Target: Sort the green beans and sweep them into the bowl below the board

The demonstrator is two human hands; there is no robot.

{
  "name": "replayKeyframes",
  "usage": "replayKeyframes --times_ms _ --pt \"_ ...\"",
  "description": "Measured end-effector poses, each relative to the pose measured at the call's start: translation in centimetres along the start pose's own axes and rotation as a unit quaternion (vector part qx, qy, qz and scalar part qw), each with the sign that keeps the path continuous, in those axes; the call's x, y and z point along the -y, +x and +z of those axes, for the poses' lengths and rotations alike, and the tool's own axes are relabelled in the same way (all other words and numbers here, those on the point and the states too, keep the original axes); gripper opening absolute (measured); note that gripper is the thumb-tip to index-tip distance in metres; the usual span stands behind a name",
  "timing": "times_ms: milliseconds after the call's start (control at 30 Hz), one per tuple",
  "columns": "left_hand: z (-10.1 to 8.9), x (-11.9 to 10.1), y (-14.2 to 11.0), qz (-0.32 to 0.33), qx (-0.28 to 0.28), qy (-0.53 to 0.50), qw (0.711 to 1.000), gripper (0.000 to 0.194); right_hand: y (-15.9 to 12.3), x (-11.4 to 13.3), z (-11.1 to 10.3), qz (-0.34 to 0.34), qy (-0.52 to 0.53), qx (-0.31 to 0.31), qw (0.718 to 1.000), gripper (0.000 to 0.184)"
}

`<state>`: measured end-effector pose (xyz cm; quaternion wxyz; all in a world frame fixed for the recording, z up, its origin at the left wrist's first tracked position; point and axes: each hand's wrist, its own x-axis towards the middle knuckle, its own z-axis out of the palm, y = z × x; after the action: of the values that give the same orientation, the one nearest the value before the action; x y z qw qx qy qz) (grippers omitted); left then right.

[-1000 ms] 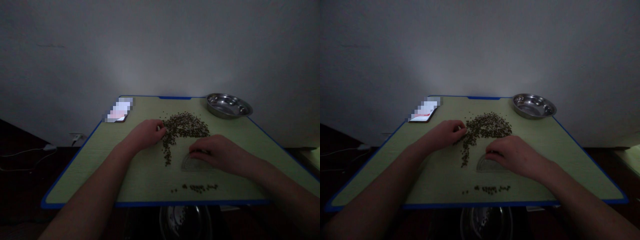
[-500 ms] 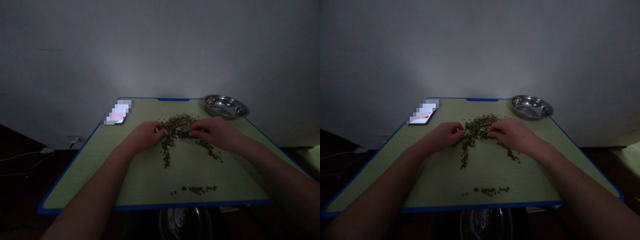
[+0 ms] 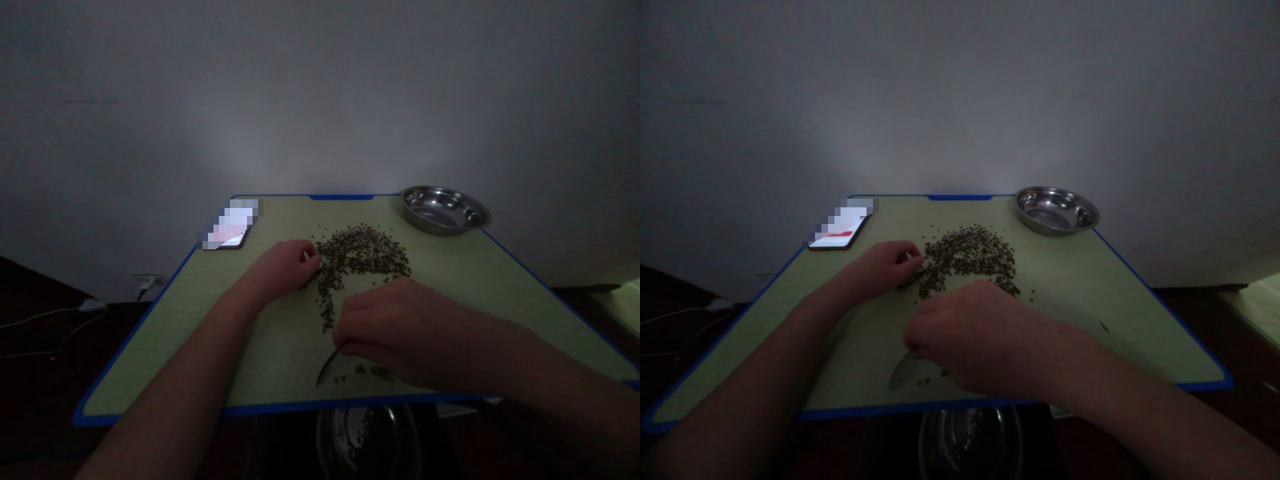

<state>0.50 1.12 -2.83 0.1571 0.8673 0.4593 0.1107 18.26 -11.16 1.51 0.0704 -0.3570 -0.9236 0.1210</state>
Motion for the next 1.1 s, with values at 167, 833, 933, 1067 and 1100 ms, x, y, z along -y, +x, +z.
replayKeyframes --times_ms 167,833,933,1067,1100 --pt "0.0 0.1 0.1 0.0 0.002 -0.003 1.0 0.03 0.9 0.6 0.6 -0.066 -0.029 0.026 0.997 0.012" --pt "0.0 0.2 0.1 -0.004 0.004 -0.003 1.0 0.03 0.1 -0.8 0.4 -0.014 -0.026 0.047 0.998 0.016" --pt "0.1 0.2 0.1 -0.002 0.006 0.002 1.0 0.032 -0.5 -1.1 0.2 0.002 -0.02 0.048 0.999 0.018" --pt "0.0 0.2 0.1 -0.003 0.01 0.0 1.0 0.032 -1.4 -1.6 0.0 0.038 0.016 0.052 0.998 0.022" --pt "0.0 0.2 0.1 -0.001 0.011 -0.001 1.0 0.032 -1.7 -1.8 0.1 0.043 0.023 0.05 0.998 0.023"
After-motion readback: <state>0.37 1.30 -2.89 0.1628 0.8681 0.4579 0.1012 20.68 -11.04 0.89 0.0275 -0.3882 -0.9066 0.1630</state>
